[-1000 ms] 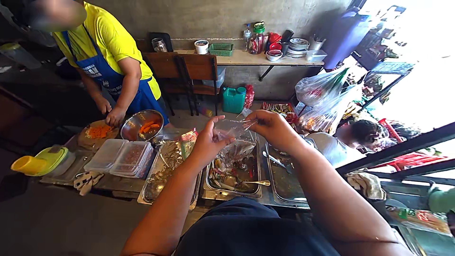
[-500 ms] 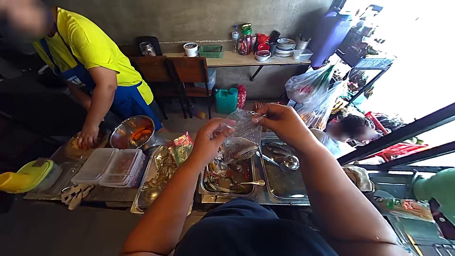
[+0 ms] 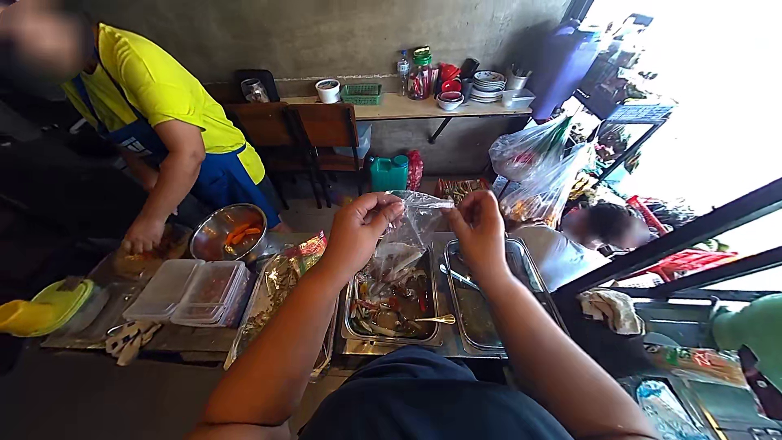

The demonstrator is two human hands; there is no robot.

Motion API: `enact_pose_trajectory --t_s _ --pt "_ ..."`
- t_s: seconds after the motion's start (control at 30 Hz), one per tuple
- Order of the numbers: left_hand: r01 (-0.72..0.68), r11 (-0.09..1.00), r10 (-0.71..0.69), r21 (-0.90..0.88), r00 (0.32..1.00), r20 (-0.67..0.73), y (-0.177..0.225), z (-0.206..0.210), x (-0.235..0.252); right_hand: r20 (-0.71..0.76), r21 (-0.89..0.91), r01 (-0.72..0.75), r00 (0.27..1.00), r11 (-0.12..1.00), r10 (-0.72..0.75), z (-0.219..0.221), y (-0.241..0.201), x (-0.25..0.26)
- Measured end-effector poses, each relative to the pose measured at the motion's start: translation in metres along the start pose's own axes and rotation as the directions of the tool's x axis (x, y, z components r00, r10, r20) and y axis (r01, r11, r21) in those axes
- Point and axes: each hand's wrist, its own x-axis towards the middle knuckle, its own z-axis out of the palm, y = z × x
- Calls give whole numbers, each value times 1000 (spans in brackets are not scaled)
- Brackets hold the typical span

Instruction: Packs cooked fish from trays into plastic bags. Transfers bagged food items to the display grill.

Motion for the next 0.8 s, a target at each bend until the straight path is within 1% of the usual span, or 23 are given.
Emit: enact_pose_trajectory --t_s 0.03,0.07,0.13,0.17,0.23,0.3,0.33,0.37,0.47,0.53,0.6,0.63,0.7,0.73,0.77,0.8 --pt "-2 1000 2 10 1000 -2 1 -2 -1 -58 -34 68 996 997 -69 8 5 -9" --pt "-2 1000 2 24 1000 -7 2 -3 -2 -86 -61 116 989 991 -121 15 9 -17" --pt "4 999 -3 37 1000 -23 1 -7 -4 -73 -101 178 980 979 -185 26 8 -29" --pt "10 999 -9 50 1000 -23 1 -8 -5 -42 -126 207 976 970 -214 31 6 -32" --pt "21 997 -21 76 1000 5 2 -10 -9 67 -210 252 968 945 -243 34 1 -29" --pt "13 997 -16 74 999 40 1 -13 -10 192 -282 265 957 922 -217 33 -5 -21" --pt "10 998 -14 67 998 59 1 -14 -10 244 -289 268 949 919 -200 31 -5 -17" --pt "6 998 -11 62 997 75 -1 -15 -10 285 -269 276 938 923 -197 30 -4 -14" --pt "-22 998 16 53 993 119 -7 -20 -10 388 -111 285 894 952 -223 28 1 -8" --pt "-17 998 10 56 991 130 -10 -22 -9 467 10 195 866 981 -177 26 -2 -6" --pt "23 999 -28 46 993 114 -14 -23 -8 529 95 32 845 995 -78 22 -8 -4" --pt "40 998 -43 43 996 82 -16 -24 -6 545 109 -48 838 993 -19 20 -11 -4" --pt "73 993 -69 91 996 -48 -24 -26 -3 547 94 -169 832 981 91 19 -15 -4" --pt "67 985 -44 160 989 -139 -26 -28 -4 529 71 -202 838 977 135 19 -16 -5" --pt "25 969 35 247 971 -238 -27 -27 -7 503 51 -219 849 974 164 20 -17 -6" --pt "-63 932 180 358 935 -305 -29 -24 -14 473 35 -220 863 975 178 20 -18 -7"
